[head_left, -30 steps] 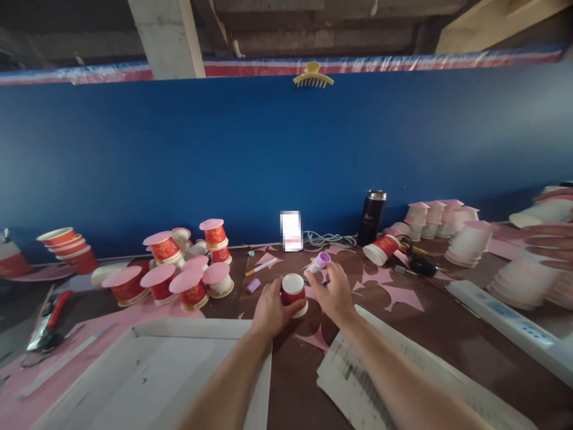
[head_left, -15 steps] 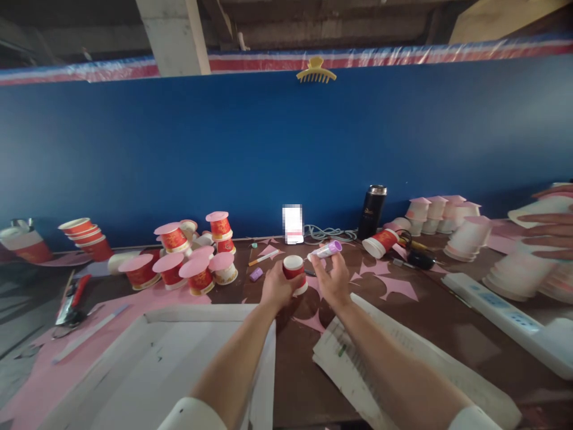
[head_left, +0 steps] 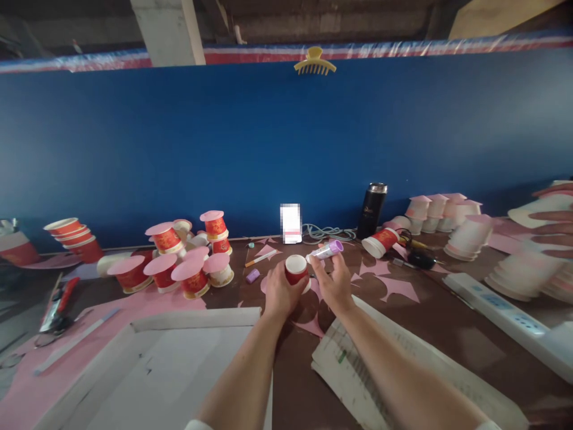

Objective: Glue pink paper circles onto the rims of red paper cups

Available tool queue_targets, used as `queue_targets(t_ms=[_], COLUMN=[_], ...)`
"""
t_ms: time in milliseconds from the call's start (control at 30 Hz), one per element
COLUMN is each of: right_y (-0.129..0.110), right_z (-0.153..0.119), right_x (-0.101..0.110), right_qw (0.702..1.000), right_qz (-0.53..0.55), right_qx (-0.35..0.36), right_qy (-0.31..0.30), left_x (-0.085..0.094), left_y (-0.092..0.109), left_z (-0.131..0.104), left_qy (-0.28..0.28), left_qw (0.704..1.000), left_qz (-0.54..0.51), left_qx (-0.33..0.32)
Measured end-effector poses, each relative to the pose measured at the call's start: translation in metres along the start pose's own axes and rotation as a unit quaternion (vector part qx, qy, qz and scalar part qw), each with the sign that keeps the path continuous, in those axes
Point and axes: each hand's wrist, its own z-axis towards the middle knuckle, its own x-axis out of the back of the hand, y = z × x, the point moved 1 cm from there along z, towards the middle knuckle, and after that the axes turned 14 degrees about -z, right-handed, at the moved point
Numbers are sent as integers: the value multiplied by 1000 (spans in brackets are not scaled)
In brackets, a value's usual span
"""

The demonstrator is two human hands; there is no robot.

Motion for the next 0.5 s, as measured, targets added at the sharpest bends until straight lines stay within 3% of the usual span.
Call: queue_targets(t_ms=[133,367,500], right_y=[1,3,7], right_z=[0,-1,-1], right_x=[-1,-5,-7], right_qw=[1000,994,993], right_qz=[-5,-77,-99], right_qx=[6,35,44], right_qy=[-26,-66,-51], left_x=[-2,-4,-2], left_y=[-1,-1,1], left_z=[0,-1,-1], left_qy=[-45,-54,-62], left_qw=[999,999,998], left_qz=[-8,-5,1], left_qx=[0,-2,-5])
